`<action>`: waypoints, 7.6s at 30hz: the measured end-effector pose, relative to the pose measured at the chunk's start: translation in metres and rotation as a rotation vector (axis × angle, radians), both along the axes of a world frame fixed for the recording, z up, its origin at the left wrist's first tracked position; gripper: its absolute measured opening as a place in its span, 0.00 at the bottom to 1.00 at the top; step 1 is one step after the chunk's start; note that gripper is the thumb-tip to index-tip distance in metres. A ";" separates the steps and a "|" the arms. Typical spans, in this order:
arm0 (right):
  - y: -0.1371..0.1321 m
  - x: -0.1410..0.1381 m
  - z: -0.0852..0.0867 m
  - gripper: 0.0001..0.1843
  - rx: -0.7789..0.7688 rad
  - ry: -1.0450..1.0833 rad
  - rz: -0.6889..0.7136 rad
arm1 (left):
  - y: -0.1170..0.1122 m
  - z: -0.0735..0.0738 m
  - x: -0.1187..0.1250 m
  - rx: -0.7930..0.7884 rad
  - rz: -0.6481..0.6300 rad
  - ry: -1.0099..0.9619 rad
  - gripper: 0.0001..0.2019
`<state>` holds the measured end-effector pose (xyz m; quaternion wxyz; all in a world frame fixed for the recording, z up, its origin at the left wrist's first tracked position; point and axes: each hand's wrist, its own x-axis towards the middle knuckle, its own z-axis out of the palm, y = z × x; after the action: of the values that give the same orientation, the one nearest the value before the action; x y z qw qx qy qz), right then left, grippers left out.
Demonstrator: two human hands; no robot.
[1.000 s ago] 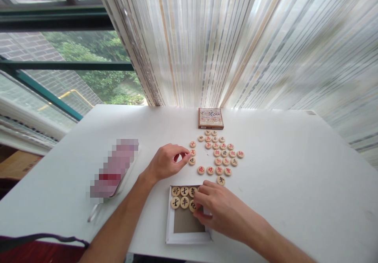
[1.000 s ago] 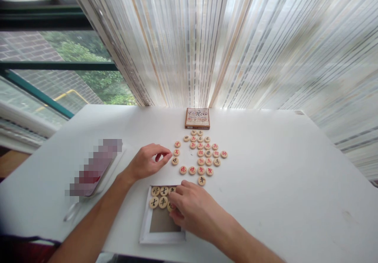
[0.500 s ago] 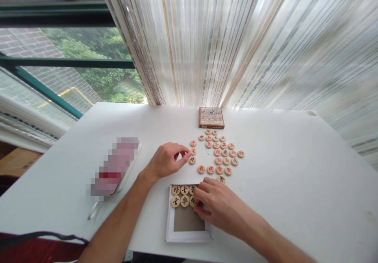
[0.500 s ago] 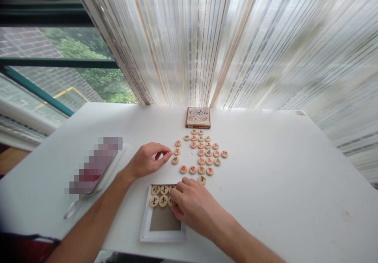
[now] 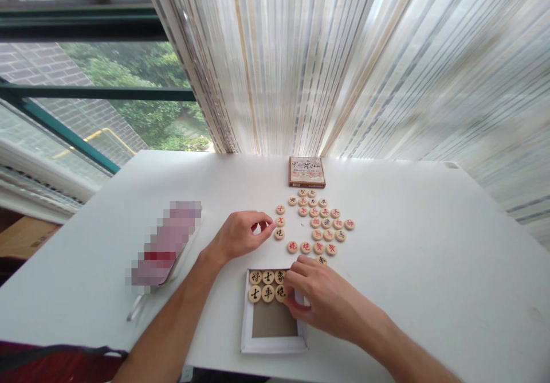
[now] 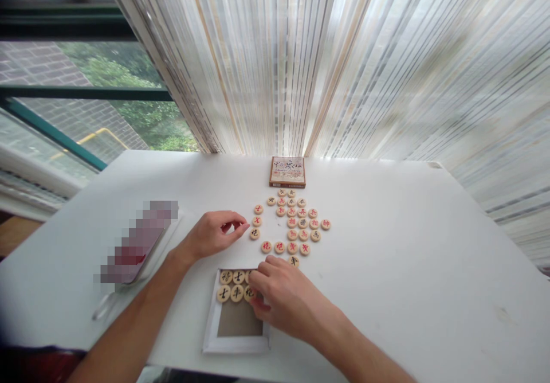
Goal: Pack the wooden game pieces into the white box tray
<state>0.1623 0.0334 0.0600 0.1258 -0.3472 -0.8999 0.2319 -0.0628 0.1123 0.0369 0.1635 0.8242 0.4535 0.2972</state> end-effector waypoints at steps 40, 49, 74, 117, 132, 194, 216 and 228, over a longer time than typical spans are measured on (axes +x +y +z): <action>0.041 0.044 0.004 0.10 0.253 0.339 -0.886 | -0.005 0.004 0.002 -0.235 -0.096 0.165 0.11; 0.043 0.043 0.004 0.07 0.306 0.478 -0.881 | -0.004 0.006 0.003 -0.180 -0.096 0.046 0.10; 0.028 0.004 -0.017 0.09 -0.325 0.749 -0.486 | -0.021 0.003 0.027 -0.134 -0.209 -0.195 0.12; 0.029 0.005 -0.017 0.11 -0.374 0.780 -0.458 | -0.017 -0.001 0.022 -0.183 -0.159 -0.226 0.16; 0.029 0.005 -0.017 0.10 -0.430 0.818 -0.418 | -0.018 0.004 0.025 -0.212 -0.175 -0.273 0.10; -0.039 0.020 -0.024 0.04 -0.367 0.828 -0.564 | -0.109 -0.001 0.022 -0.197 -0.010 -0.064 0.25; -0.053 0.005 -0.059 0.08 -0.385 0.972 -0.597 | -0.124 -0.031 -0.018 -0.063 0.173 -0.210 0.14; -0.079 -0.028 -0.034 0.08 -0.239 0.895 -0.583 | -0.123 -0.037 -0.013 0.054 0.182 -0.045 0.14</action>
<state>0.1347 -0.0453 0.0265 0.5151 -0.4616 -0.5925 0.4130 -0.0759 -0.0110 0.0003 0.1238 0.7767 0.5146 0.3414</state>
